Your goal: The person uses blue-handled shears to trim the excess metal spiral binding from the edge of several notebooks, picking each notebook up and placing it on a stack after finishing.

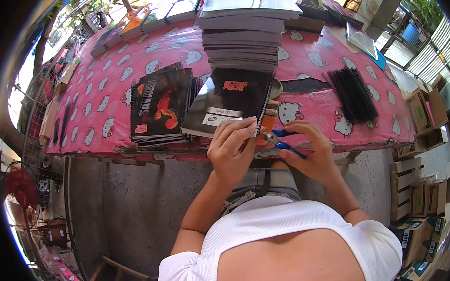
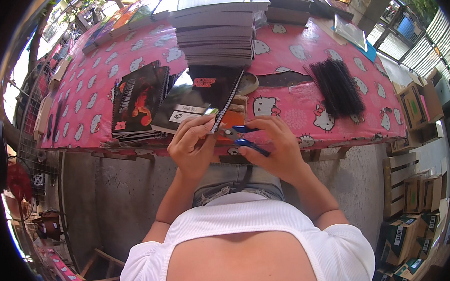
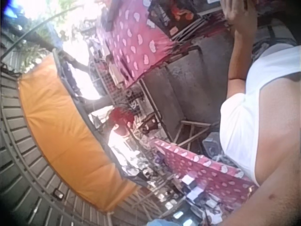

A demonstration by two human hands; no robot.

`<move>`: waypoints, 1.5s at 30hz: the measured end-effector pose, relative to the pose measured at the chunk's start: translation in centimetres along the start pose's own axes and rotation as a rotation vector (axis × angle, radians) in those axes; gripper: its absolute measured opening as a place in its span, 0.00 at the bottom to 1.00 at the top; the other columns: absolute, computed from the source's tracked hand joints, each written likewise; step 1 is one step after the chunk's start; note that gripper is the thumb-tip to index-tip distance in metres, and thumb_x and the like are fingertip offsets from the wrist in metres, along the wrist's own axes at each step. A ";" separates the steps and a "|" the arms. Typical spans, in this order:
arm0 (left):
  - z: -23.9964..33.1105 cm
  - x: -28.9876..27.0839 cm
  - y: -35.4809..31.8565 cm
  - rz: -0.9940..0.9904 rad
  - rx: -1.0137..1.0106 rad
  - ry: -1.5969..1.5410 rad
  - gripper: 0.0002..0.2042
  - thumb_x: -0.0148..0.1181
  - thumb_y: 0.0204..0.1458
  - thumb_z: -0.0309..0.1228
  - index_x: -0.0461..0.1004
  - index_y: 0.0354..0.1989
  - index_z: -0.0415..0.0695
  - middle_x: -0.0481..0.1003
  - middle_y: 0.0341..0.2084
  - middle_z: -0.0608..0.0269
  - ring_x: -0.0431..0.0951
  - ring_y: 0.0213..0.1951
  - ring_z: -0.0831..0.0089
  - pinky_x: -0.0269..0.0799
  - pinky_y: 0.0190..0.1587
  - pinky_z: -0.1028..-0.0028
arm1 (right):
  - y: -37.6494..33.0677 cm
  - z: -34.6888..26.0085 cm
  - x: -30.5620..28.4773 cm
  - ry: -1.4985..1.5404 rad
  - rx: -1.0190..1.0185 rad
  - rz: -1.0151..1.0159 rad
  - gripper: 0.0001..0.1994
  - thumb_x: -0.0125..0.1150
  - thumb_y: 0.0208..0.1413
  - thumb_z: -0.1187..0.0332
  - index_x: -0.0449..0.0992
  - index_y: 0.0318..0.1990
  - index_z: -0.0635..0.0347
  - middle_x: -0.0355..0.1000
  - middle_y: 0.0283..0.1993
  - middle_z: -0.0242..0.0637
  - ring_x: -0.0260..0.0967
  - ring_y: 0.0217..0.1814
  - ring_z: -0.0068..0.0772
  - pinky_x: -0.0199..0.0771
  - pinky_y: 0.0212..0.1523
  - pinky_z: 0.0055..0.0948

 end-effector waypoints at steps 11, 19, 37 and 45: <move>0.5 -0.7 0.4 0.040 0.091 0.001 0.09 0.63 0.38 0.13 0.71 0.26 0.38 0.78 0.33 0.53 0.79 0.35 0.66 0.73 0.38 0.73 | -2.3 4.2 4.6 1.489 0.900 -0.580 0.14 0.64 0.53 0.67 0.73 0.43 0.66 0.75 0.35 0.38 0.74 0.35 0.28 0.74 0.33 0.23; -9.6 -16.1 0.6 0.921 -0.326 0.320 0.16 0.66 0.48 0.29 0.61 0.24 0.41 0.75 0.29 0.61 0.72 0.32 0.75 0.69 0.35 0.74 | -1.0 14.6 -1.9 -0.588 0.252 -0.131 0.21 0.69 0.42 0.59 0.75 0.42 0.62 0.66 0.57 0.50 0.59 0.62 0.53 0.53 0.61 0.47; -8.1 -8.8 -0.3 -0.359 -0.289 0.864 0.13 0.56 0.54 0.42 0.74 0.45 0.53 0.65 0.57 0.66 0.59 0.61 0.63 0.30 0.61 0.37 | 27.6 3.2 -0.5 -0.667 -0.200 -0.417 0.22 0.65 0.44 0.56 0.74 0.43 0.63 0.72 0.43 0.48 0.69 0.48 0.50 0.70 0.48 0.39; -8.5 -7.3 3.2 -0.130 -0.375 0.428 0.20 0.55 0.55 0.42 0.68 0.52 0.45 0.64 0.57 0.52 0.65 0.59 0.58 0.49 0.58 0.41 | 26.7 4.4 -2.6 -0.854 -0.258 -0.251 0.08 0.57 0.49 0.72 0.75 0.38 0.56 0.76 0.37 0.40 0.76 0.36 0.36 0.74 0.35 0.39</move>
Point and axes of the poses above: each hand's wrist, its own y-axis towards the middle knuckle, its own x-axis out of the palm, z = x × y, the point moved 5 cm from there along y, towards the middle knuckle
